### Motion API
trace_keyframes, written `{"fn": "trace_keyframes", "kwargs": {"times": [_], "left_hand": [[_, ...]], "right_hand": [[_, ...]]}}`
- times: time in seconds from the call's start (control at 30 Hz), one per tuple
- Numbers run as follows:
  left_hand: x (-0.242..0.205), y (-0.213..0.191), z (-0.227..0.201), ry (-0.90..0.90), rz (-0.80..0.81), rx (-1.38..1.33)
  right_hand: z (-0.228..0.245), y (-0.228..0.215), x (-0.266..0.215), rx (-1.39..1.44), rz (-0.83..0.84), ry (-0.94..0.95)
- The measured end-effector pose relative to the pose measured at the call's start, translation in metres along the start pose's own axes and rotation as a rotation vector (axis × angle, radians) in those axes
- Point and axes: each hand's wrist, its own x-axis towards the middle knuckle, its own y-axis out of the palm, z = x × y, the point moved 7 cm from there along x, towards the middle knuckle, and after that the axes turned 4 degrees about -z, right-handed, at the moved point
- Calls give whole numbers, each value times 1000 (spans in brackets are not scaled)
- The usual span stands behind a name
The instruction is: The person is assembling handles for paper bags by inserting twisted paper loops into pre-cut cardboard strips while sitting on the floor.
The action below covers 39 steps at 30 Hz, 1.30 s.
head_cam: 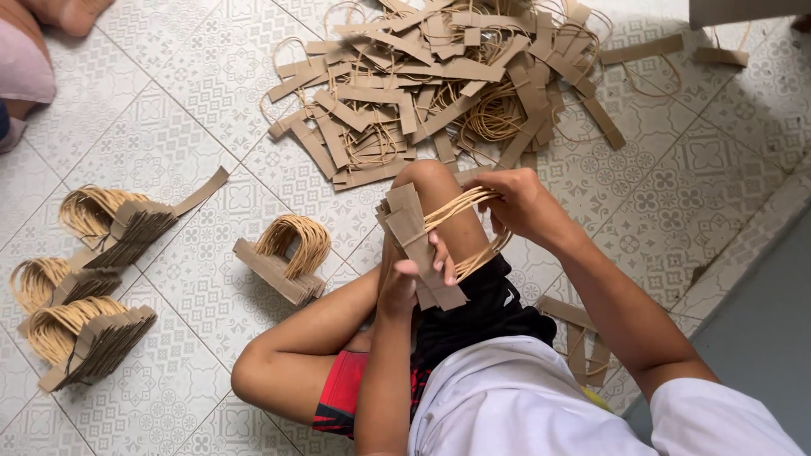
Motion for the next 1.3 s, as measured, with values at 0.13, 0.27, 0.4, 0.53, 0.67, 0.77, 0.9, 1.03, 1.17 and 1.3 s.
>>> {"fn": "trace_keyframes", "kwargs": {"times": [0.13,0.27,0.4,0.53,0.67,0.77,0.9,1.03,1.17,1.3], "left_hand": [[-19,-11,-5,-8,-271,-49],[-30,2,-18,-105,-497,168],[-21,37,-46,-15,-601,586],[-4,93,-71,-4,-609,1046],[14,146,-85,174,-440,1282],[4,122,-67,114,-394,1298],[-8,68,-36,130,-436,916],[-1,12,2,145,-471,623],[-28,-40,34,198,-510,179],[-32,-147,101,322,-332,-966]], "right_hand": [[-13,12,3,124,134,49],[-12,26,-7,76,252,85],[12,30,-10,-79,152,-217],[50,45,-23,-80,85,-456],[80,65,-40,43,86,-557],[99,70,-44,43,53,-679],[109,75,-50,92,23,-736],[111,87,-56,27,-67,-823],[108,94,-59,23,-91,-885],[103,104,-62,53,-76,-863]]}}
